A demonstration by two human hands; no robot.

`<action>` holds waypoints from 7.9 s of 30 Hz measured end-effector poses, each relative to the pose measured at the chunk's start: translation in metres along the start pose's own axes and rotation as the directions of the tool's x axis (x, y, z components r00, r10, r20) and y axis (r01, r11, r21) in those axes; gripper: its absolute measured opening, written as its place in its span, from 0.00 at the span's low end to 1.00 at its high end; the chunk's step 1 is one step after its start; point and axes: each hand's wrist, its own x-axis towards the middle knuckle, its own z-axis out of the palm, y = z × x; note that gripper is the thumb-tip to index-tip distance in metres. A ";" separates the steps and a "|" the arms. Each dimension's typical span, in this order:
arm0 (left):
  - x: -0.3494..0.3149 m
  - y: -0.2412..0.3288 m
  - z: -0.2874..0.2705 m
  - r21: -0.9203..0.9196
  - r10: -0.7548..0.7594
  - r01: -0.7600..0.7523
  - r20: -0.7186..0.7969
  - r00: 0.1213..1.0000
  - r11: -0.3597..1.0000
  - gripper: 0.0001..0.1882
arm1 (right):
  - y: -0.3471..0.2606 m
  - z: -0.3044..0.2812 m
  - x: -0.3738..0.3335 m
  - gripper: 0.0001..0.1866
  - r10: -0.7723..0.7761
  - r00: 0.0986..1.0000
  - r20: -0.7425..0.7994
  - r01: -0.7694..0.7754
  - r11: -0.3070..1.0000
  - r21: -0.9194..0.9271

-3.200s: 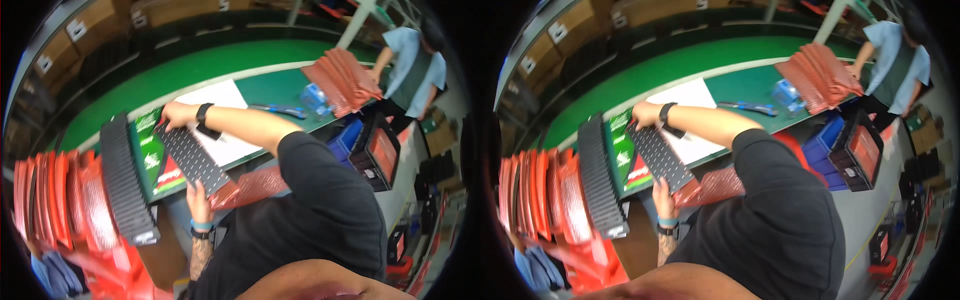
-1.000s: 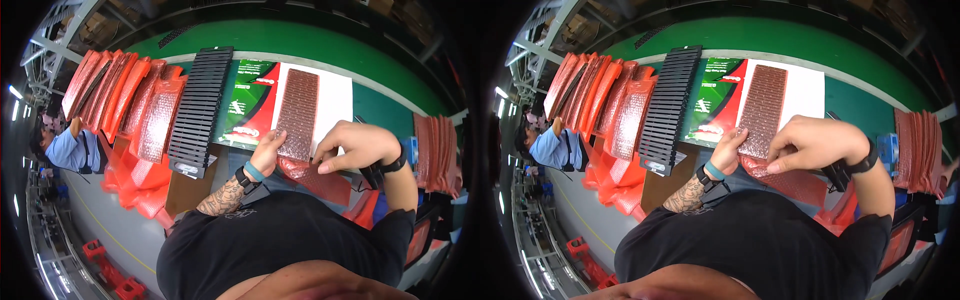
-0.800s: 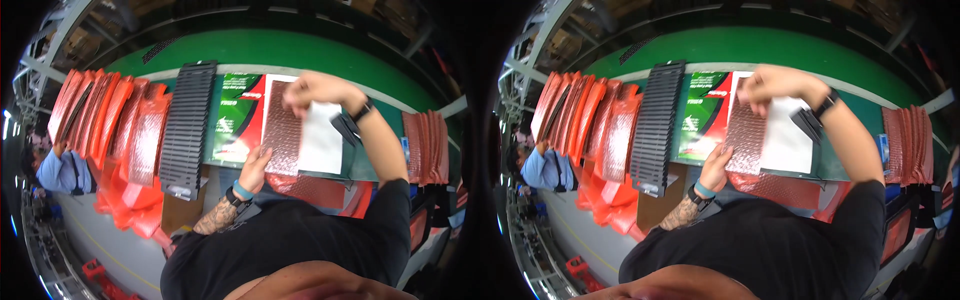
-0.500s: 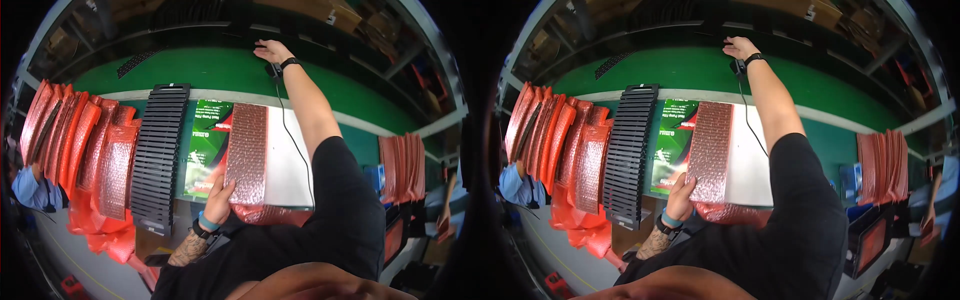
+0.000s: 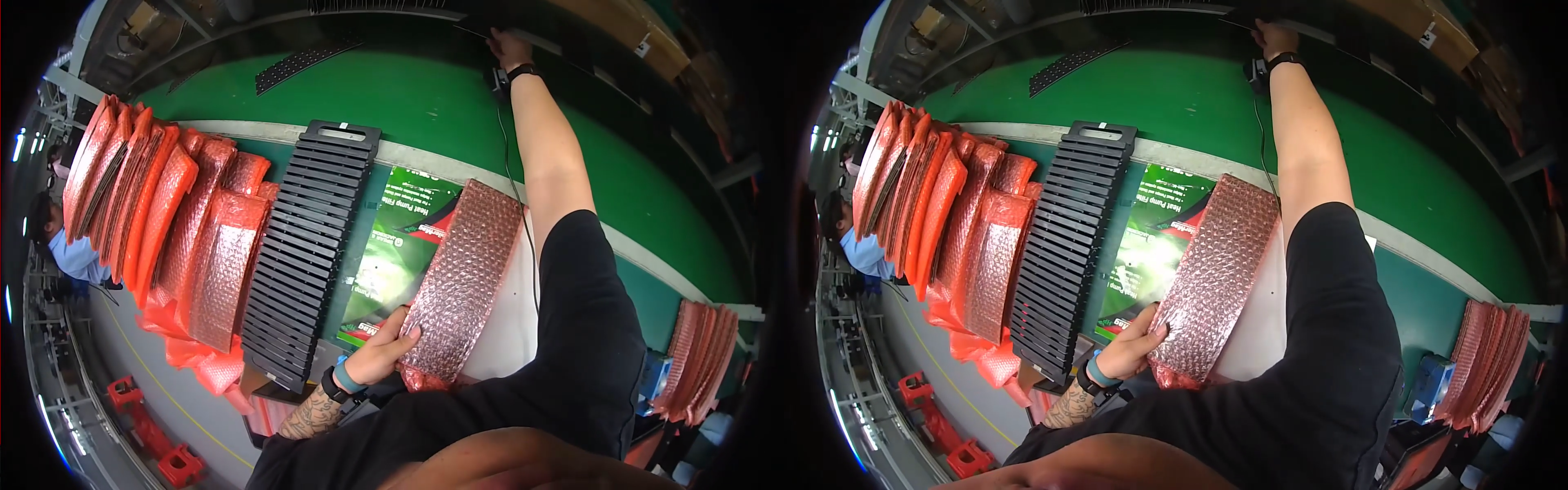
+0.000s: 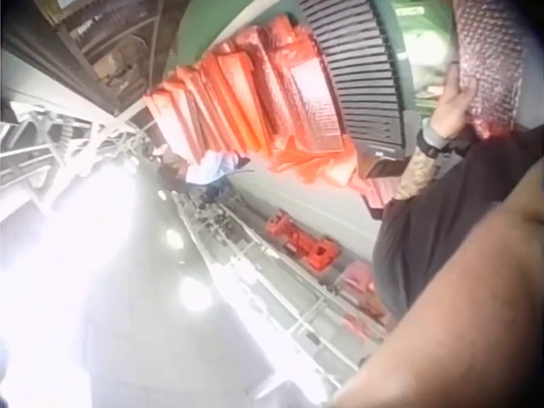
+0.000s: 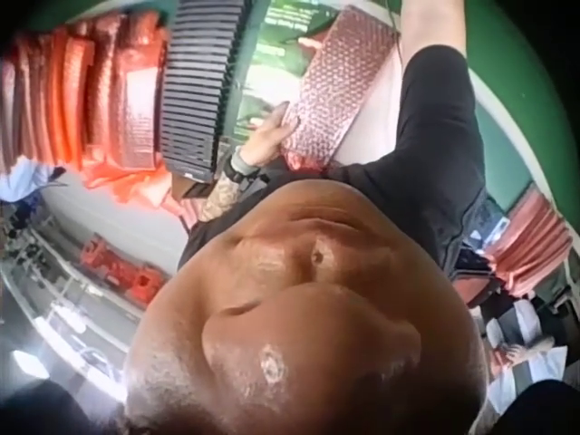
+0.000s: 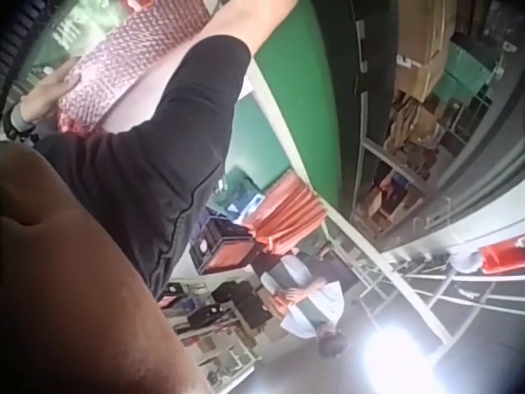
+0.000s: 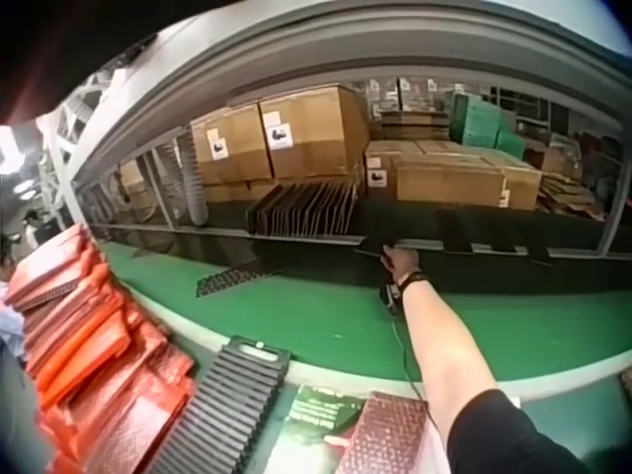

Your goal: The person picks up a stack of circuit boards and places them on the table. They then wrap each circuit board individually in bubble wrap, securing it with tape, and stack the wrapped boards.

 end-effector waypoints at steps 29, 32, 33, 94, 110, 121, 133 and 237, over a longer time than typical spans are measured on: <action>-0.003 -0.072 0.071 -0.393 0.340 -0.312 0.001 0.940 0.865 0.25 | -0.113 -0.106 -0.649 0.13 0.415 0.902 0.117 -0.369 0.883 -0.292; -0.007 -0.069 0.072 -0.430 0.338 -0.291 0.035 0.940 0.854 0.23 | -0.116 -0.104 -0.648 0.11 0.443 0.890 0.105 -0.384 0.855 -0.348; -0.008 -0.067 0.073 -0.453 0.336 -0.278 0.053 0.940 0.847 0.22 | -0.119 -0.102 -0.647 0.11 0.452 0.887 0.100 -0.386 0.841 -0.380; 0.017 0.016 0.048 -0.389 0.589 -0.467 0.302 0.750 0.794 0.14 | -0.285 -0.123 -0.627 0.18 -0.417 0.667 0.617 0.743 0.314 -0.591; 0.043 0.023 0.026 0.354 0.654 -0.609 -0.007 0.757 0.709 0.08 | -0.094 -0.225 -0.558 0.20 -0.255 0.940 0.227 0.332 0.840 -0.429; 0.040 0.033 0.029 0.378 0.628 -0.591 0.032 0.778 0.713 0.13 | -0.110 -0.202 -0.549 0.19 -0.238 0.945 0.224 0.315 0.848 -0.427; 0.040 0.047 0.095 0.092 0.541 -0.570 0.225 0.810 0.816 0.22 | -0.336 -0.051 -0.683 0.19 -0.251 0.210 0.945 0.863 -0.407 -0.300; -0.006 -0.055 0.069 -0.077 0.164 -0.174 -0.120 0.979 0.982 0.16 | -0.138 -0.125 -0.313 0.34 -0.119 0.945 -0.305 -0.251 0.332 -0.909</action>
